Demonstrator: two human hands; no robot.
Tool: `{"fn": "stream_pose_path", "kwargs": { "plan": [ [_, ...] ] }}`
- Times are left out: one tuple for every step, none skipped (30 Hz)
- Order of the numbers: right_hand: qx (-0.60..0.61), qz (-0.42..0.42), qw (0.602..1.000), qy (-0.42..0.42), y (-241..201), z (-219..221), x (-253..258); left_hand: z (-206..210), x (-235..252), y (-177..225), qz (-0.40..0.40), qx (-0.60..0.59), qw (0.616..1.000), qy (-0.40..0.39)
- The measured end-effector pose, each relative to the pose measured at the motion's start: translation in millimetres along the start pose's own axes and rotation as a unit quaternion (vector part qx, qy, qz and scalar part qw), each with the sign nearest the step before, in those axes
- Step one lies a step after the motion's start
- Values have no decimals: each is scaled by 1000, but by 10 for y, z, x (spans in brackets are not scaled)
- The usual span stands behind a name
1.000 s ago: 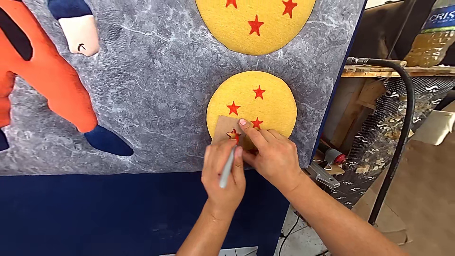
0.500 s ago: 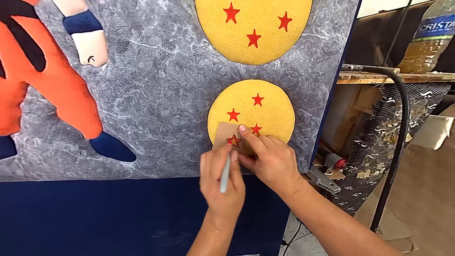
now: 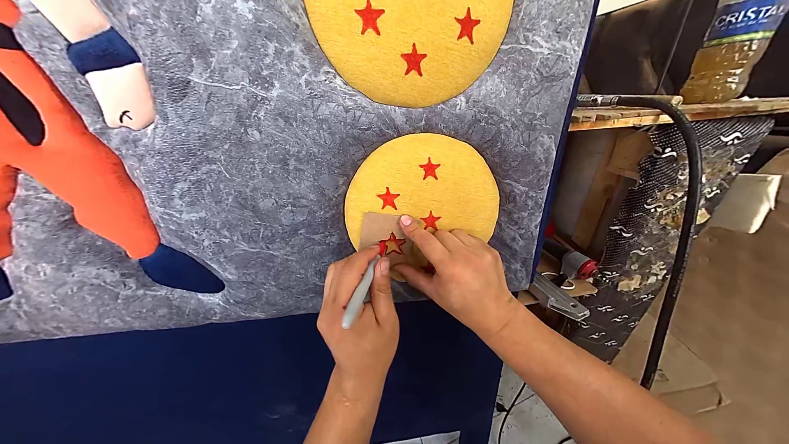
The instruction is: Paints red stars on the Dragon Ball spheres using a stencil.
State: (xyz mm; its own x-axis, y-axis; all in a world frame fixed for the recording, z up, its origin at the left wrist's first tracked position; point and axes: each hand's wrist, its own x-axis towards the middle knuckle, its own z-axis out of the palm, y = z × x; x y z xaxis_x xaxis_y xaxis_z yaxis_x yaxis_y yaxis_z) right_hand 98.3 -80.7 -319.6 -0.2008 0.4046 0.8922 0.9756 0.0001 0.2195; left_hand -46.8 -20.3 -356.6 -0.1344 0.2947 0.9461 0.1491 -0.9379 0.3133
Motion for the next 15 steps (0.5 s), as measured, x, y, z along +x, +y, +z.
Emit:
{"fn": "stream_pose_path", "kwargs": {
  "plan": [
    [4,0,1000,-4,0,-2,-3,-7,3,-4,11,-5,1000,-12],
    [7,2,1000,-7,-4,-7,-5,-19,8,-11,27,-11,999,-31],
    [10,4,1000,-11,-9,-11,-6,-44,22,-31,44,-13,998,-49],
    [13,6,1000,-13,-11,-12,-6,-82,46,-65,57,-15,996,-63],
    [14,6,1000,-11,-11,-6,-2,-130,74,-105,67,-19,995,-77],
    [15,6,1000,-9,-13,-2,-1,-186,94,-142,75,-22,992,-95],
    [18,6,1000,-6,-15,0,-2,-242,100,-167,82,-19,990,-111],
    [22,5,1000,-3,-15,1,-1,-287,97,-189,88,-15,988,-122],
    [24,4,1000,-1,-12,4,3,-310,106,-210,96,-13,987,-128],
    [25,3,1000,0,-10,6,7,-308,130,-227,105,-13,986,-129],
    [25,2,1000,1,-11,8,8,-292,161,-233,114,-14,985,-128],
    [25,3,1000,0,-15,9,7,-276,190,-230,121,-18,984,-128],
    [26,3,1000,1,-20,8,3,-270,209,-229,126,-22,983,-132],
    [26,4,1000,0,-23,7,0,-279,214,-230,127,-23,982,-136],
    [25,5,1000,-2,-25,5,-2,-301,207,-238,127,-22,981,-143]
  ]
}}
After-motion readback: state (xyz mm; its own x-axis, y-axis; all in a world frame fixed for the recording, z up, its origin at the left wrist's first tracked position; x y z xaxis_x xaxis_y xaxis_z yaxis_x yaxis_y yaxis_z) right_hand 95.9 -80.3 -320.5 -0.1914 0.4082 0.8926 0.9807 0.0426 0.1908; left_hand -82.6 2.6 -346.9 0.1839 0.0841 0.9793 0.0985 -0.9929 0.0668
